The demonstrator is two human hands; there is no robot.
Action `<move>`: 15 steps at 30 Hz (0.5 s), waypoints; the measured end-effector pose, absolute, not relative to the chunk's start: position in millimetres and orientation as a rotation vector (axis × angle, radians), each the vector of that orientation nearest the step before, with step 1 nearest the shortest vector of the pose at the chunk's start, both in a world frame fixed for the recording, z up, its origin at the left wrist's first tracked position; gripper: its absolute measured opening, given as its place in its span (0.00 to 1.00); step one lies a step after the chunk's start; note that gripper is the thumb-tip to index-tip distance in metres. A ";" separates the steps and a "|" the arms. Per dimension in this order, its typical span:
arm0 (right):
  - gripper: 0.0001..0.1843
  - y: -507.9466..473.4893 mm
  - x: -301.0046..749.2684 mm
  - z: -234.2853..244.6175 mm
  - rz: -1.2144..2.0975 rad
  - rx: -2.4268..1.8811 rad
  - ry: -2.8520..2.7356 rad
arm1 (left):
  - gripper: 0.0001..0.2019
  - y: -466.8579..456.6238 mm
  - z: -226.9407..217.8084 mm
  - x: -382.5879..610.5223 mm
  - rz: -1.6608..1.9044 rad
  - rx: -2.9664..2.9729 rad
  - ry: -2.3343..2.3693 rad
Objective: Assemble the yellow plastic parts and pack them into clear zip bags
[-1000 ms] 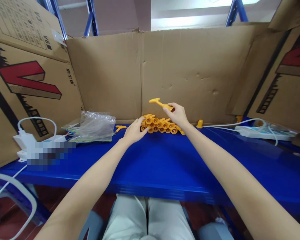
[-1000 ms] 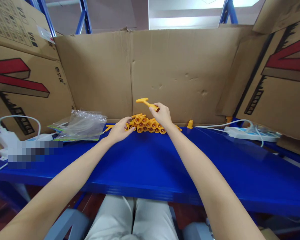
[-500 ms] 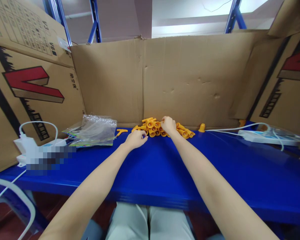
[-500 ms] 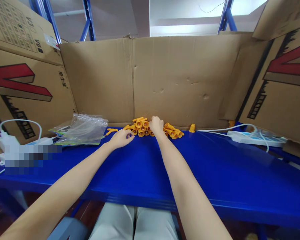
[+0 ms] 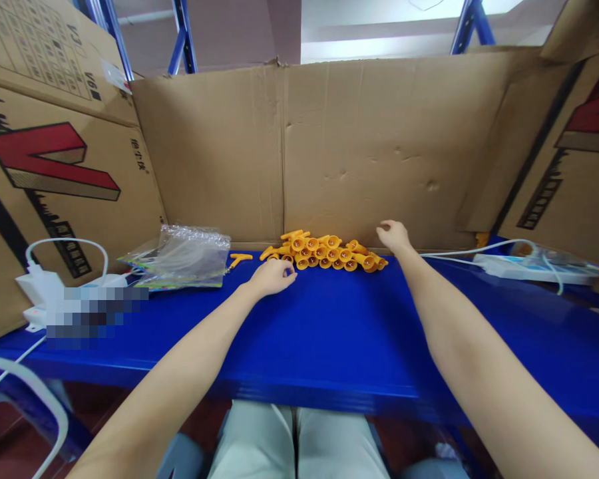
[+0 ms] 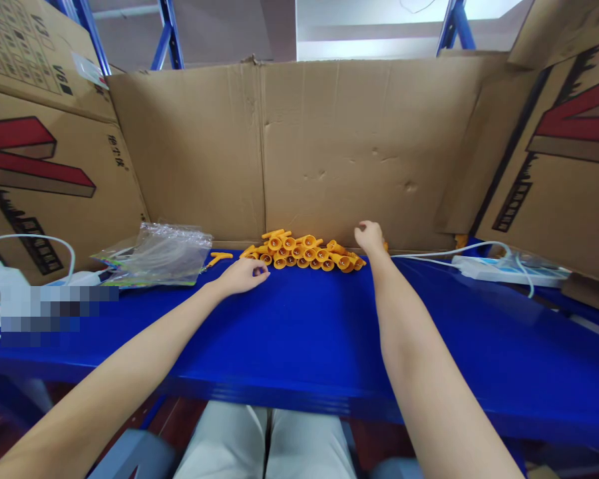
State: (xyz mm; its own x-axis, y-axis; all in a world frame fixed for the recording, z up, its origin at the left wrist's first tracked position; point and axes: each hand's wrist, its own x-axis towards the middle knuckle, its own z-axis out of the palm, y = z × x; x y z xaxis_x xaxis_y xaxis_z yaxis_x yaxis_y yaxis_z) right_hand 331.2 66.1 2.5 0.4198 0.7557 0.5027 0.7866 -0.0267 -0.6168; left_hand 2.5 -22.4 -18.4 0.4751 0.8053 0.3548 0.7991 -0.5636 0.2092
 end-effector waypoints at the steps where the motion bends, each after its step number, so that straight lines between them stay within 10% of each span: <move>1: 0.21 63.9 343.0 -9.4 -0.080 -1.856 -1.272 | 0.10 -22.3 -18.8 3.0 0.653 2.683 1.461; 15: 0.27 78.6 388.6 -61.4 0.166 -2.389 -1.426 | 0.10 -20.3 -19.6 2.6 0.581 2.700 1.537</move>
State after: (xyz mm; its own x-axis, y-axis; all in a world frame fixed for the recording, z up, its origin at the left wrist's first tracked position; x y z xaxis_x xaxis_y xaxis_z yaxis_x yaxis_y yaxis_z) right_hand 388.6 78.6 -61.4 0.4860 0.8704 0.0788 0.8291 -0.4307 -0.3566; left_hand 2.6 -20.3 -19.6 0.4596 0.8271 0.3235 0.8343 -0.5270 0.1622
